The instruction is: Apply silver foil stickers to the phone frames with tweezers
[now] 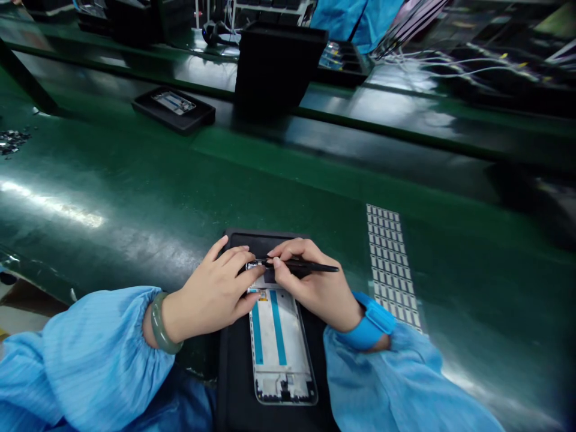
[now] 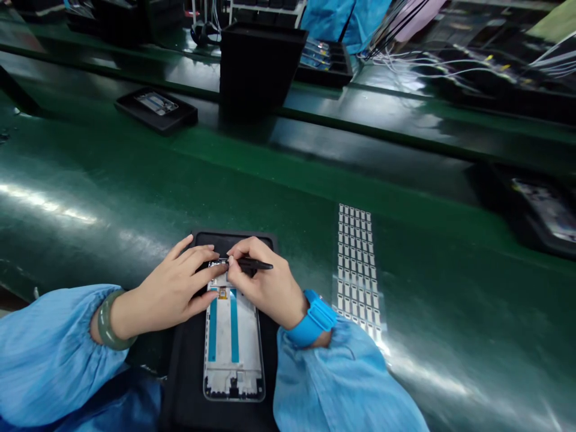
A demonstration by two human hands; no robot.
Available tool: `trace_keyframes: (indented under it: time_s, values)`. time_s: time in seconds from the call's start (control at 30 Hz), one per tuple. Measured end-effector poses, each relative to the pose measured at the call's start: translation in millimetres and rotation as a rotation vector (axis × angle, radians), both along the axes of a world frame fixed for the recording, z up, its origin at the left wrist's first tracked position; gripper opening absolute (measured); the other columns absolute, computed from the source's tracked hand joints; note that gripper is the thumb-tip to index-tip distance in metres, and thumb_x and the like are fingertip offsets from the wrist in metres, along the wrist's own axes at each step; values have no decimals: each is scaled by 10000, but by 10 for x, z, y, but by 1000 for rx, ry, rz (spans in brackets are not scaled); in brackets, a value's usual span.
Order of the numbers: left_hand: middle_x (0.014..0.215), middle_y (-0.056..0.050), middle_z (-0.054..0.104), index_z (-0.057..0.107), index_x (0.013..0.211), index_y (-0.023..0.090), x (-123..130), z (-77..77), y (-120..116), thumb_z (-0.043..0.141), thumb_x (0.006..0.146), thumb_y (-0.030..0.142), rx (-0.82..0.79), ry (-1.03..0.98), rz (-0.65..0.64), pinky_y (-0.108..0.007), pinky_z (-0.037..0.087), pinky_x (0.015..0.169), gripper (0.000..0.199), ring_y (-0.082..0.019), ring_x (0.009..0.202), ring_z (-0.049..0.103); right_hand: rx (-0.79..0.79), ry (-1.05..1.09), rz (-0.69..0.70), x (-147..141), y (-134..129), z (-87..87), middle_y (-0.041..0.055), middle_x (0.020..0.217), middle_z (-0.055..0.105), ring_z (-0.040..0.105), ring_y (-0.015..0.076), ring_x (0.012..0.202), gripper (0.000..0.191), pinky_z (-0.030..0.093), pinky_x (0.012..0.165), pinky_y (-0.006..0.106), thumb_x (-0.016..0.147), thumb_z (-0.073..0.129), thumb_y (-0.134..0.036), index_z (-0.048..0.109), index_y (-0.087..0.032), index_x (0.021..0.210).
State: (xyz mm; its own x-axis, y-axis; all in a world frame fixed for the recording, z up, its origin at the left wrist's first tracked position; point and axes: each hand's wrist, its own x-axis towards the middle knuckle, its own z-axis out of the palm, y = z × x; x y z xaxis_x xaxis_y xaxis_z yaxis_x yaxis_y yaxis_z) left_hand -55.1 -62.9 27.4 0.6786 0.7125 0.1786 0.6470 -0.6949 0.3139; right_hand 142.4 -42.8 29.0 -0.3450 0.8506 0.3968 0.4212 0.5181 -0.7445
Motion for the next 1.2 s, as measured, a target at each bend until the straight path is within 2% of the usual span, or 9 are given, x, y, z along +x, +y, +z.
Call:
trace_keyframes:
  time_s: [0.3,0.5,0.7,0.83,0.93,1.2]
  values:
    - [1212,-86,528,522,1213,167,4,0,0,450,917,350,2,-3,3,-498,184,1122,355,-247,1242,407,-11,-10,-3,4,19,-14,2,839,578,580,158,772,90,455,676,268,857,530,-142,484,-218,846]
    - [1207,-94,532,521,1207,168,2,6,3,444,919,357,14,-2,1,-502,193,1115,353,-247,1233,419,2,-83,23,-21,39,65,1,813,567,570,146,735,92,453,655,255,847,508,-125,479,-212,850]
    - [1192,-100,538,526,1186,162,-8,-1,7,465,910,346,21,-14,-5,-503,206,1113,337,-249,1224,432,88,-151,34,-60,9,69,18,812,571,569,156,742,103,461,672,275,843,486,-108,488,-211,833]
    - [1189,-85,540,524,1205,172,-9,15,10,459,918,357,0,-9,-9,-503,211,1111,347,-249,1225,428,-79,20,-65,-17,-8,-28,26,817,599,605,167,733,59,497,642,276,854,528,-187,480,-214,830]
    - [1191,-84,539,525,1208,172,-7,25,10,455,923,364,-3,-11,-9,-505,214,1109,351,-249,1224,426,-182,123,-83,12,-10,-70,42,856,621,627,177,749,87,522,655,291,858,551,-242,470,-213,841]
    - [1208,-87,535,522,1211,171,-5,24,4,462,919,361,-18,0,-7,-511,210,1110,353,-252,1233,420,-160,106,-56,12,-11,-70,44,886,620,628,185,794,70,523,699,313,866,555,-228,489,-212,848]
